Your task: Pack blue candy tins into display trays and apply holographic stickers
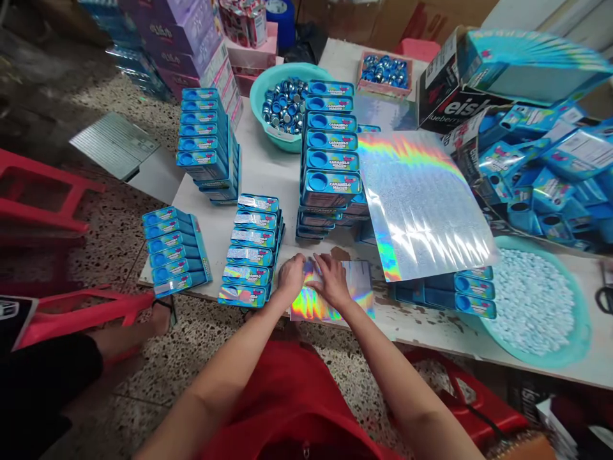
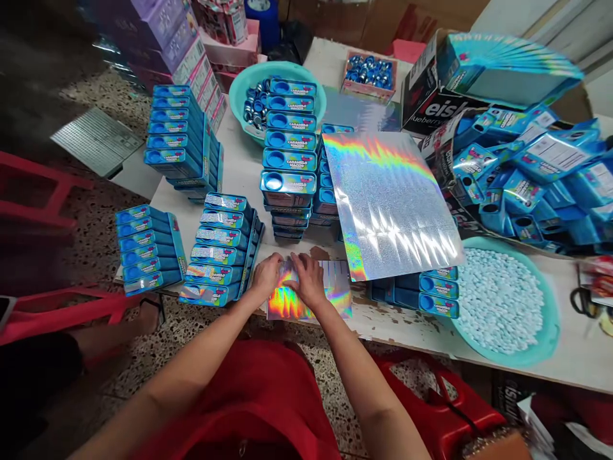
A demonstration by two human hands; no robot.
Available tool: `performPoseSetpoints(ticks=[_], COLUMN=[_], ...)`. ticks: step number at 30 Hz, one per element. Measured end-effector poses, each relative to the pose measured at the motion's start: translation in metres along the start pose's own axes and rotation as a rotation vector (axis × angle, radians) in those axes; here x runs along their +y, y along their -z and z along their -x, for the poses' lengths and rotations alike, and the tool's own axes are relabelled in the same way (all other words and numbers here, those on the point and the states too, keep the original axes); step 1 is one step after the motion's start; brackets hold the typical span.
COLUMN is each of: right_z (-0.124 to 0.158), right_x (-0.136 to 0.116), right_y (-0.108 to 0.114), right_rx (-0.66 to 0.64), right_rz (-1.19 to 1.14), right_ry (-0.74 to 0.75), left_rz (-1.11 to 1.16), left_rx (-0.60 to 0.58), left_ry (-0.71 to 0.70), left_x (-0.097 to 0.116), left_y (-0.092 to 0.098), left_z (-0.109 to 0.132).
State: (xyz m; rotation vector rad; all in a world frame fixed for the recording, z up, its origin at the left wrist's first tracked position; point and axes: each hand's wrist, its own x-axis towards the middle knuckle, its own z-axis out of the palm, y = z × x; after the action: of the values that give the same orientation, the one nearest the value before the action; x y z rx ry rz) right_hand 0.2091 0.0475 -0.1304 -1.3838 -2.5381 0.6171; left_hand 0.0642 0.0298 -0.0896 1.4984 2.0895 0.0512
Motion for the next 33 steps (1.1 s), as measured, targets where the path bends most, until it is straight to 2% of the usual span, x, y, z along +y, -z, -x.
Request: performPoseSetpoints(ticks=[5, 8, 10, 13, 16, 19, 20, 22, 24, 27, 30, 33], right_z=[0.014, 0.02, 0.022, 0.024, 0.031, 0.042, 0.046, 0.054, 0.061, 0.072, 0.081, 0.082], right_x=[-0.014, -0.017, -0.017, -0.019, -0.026, -0.038, -0.042, -0.051, -0.062, -0.085, -0.121, -0.167], right_y=[-0.011, -0.013, -0.007, 0.018, 0.054, 0.088, 0.097, 0.111, 0.115, 0.104, 0.078, 0.049], right_rx=[0.035, 0.131, 0.203, 0.225, 0.265, 0.326, 0.325, 0.315, 0.317, 0.325, 0.302, 0.222], right_rz=[0.115, 0.049, -0.027, -0.102, -0.227, -0.412, -0.464, -0.548, -0.622, -0.764, -0.894, -0.979], right_ry=[0.043, 0.072, 0.039, -0.038, -0.1, -0.167, -0.192, -0.246, -0.311, -0.428, -0.474, -0.4], left_rz=[0.026, 0.042, 0.057, 0.079, 0.12, 0.426, 0.577, 0.844, 1.002, 0.989, 0.809, 0.727], left_rx=[0.01, 0.015, 0.019, 0.028, 0.074, 0.128, 0.087, -0.091, -0.275, -0.374, -0.322, -0.245], left_ry=[0.008, 0.009, -0.005, -0.037, -0.067, -0.206, -0.269, -0.319, -0.214, -0.06, -0.044, 0.092], left_x=[-0.004, -0.003, -0.002, 0.001, 0.007, 0.015, 0.017, 0.021, 0.019, -0.001, -0.043, -0.095], left_y=[-0.003, -0.004, -0.005, -0.005, -0.001, 0.004, 0.006, 0.009, 0.015, 0.033, 0.059, 0.085], left_z=[-0.002, -0.003, -0.005, -0.009, -0.006, 0.017, 0.029, 0.054, 0.077, 0.106, 0.134, 0.165])
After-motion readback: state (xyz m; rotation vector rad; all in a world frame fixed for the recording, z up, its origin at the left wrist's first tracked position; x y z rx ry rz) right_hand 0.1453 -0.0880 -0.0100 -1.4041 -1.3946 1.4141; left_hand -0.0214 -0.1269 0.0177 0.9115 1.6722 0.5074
